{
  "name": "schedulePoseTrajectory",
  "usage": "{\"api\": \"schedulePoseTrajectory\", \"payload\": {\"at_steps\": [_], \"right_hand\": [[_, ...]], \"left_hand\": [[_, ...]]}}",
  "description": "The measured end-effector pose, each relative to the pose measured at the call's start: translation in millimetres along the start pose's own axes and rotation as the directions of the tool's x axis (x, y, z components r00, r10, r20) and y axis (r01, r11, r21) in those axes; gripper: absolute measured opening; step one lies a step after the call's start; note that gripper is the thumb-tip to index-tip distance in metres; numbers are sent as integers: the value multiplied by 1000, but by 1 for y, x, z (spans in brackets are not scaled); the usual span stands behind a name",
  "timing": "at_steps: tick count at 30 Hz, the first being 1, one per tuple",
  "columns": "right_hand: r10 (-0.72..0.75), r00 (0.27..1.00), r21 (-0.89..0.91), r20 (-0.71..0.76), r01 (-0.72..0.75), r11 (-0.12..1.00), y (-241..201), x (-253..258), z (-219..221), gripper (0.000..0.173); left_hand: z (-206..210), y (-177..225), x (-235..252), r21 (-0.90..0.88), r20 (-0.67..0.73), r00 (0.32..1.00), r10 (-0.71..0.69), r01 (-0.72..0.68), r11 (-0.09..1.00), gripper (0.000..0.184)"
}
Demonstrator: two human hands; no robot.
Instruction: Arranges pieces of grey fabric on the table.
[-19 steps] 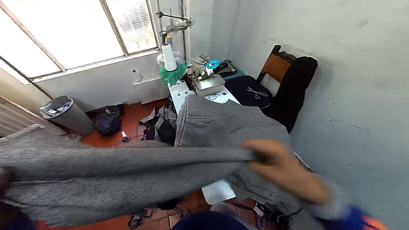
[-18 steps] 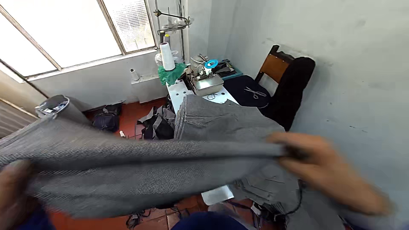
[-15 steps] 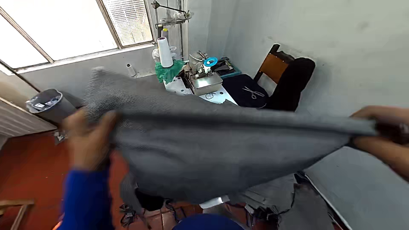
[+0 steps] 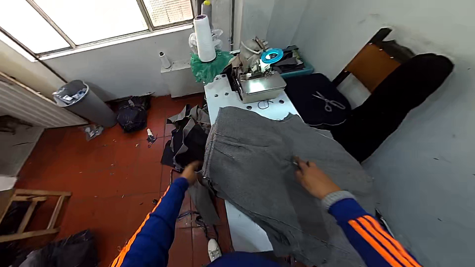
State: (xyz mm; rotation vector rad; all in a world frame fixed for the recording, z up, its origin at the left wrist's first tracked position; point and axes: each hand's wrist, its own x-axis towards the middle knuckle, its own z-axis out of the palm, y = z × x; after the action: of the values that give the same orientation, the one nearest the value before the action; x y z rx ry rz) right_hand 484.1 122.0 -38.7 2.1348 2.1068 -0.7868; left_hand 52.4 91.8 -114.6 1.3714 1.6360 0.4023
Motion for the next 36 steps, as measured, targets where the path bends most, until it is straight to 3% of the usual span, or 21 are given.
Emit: {"api": "schedulePoseTrajectory", "payload": {"at_steps": [2, 5, 7, 10, 13, 15, 18, 19, 21, 23, 24, 26, 29, 31, 32, 34, 36], "right_hand": [[-191, 979, 30, -75, 194, 981, -38, -23, -39, 34], [-529, 841, 120, -113, 540, 833, -126, -64, -63, 23], [-615, 785, 93, 69, 609, 788, -189, -79, -50, 21], [-424, 819, -149, 386, 509, 848, -260, -76, 0, 37], [-305, 874, -296, 379, 426, 855, -286, -62, 54, 41], [-343, 880, -284, 328, 438, 853, -287, -57, 66, 33], [-468, 855, -43, 225, 488, 872, -280, -61, 38, 36], [-547, 814, 102, 195, 538, 837, -274, -67, 22, 34], [-715, 653, 432, 251, 585, 686, -268, -86, -2, 37], [-815, 477, 585, 328, 575, 572, -277, -111, 4, 71], [-839, 424, 597, 342, 591, 542, -286, -122, 18, 80], [-879, 384, 580, 284, 661, 476, -299, -145, 59, 72], [-900, 367, 612, 235, 663, 431, -295, -171, 98, 49], [-877, 405, 706, 259, 540, 459, -278, -167, 107, 57], [-842, 474, 725, 257, 482, 493, -268, -155, 112, 70], [-728, 600, 720, 332, 337, 606, -253, -129, 112, 93], [-664, 596, 690, 452, 237, 683, -246, -118, 109, 93]], "left_hand": [[22, -10, -19, 159, 221, 973, -61, 26, 987, 72], [34, -12, -15, 381, 122, 991, -58, 8, 924, 58], [21, -7, -20, 468, 156, 984, -89, 6, 884, 47], [-4, -5, -58, 376, 163, 982, -98, 31, 926, 50], [-22, 16, -108, 299, 130, 988, -83, 41, 953, 63], [-28, 34, -135, 259, 116, 992, -52, 20, 966, 54], [-51, 58, -175, 73, 10, 999, -35, 35, 997, 42], [-66, 66, -195, -31, -41, 999, -19, 18, 999, 39], [-97, 84, -246, -211, -128, 987, 96, -122, 970, 25], [-122, 102, -297, -349, -206, 914, 350, -403, 846, 15], [-134, 110, -319, -389, -222, 848, 481, -530, 754, 23], [-156, 125, -360, -389, -264, 713, 650, -695, 605, 37], [-182, 136, -410, -191, -401, 573, 715, -815, 547, 29], [-202, 135, -416, -190, -295, 510, 808, -860, 474, 18], [-205, 143, -408, -222, -206, 442, 873, -890, 398, 11], [-196, 163, -384, -262, -56, 250, 967, -938, 227, 15], [-196, 172, -363, -306, 61, 104, 993, -945, 118, 19]]}}
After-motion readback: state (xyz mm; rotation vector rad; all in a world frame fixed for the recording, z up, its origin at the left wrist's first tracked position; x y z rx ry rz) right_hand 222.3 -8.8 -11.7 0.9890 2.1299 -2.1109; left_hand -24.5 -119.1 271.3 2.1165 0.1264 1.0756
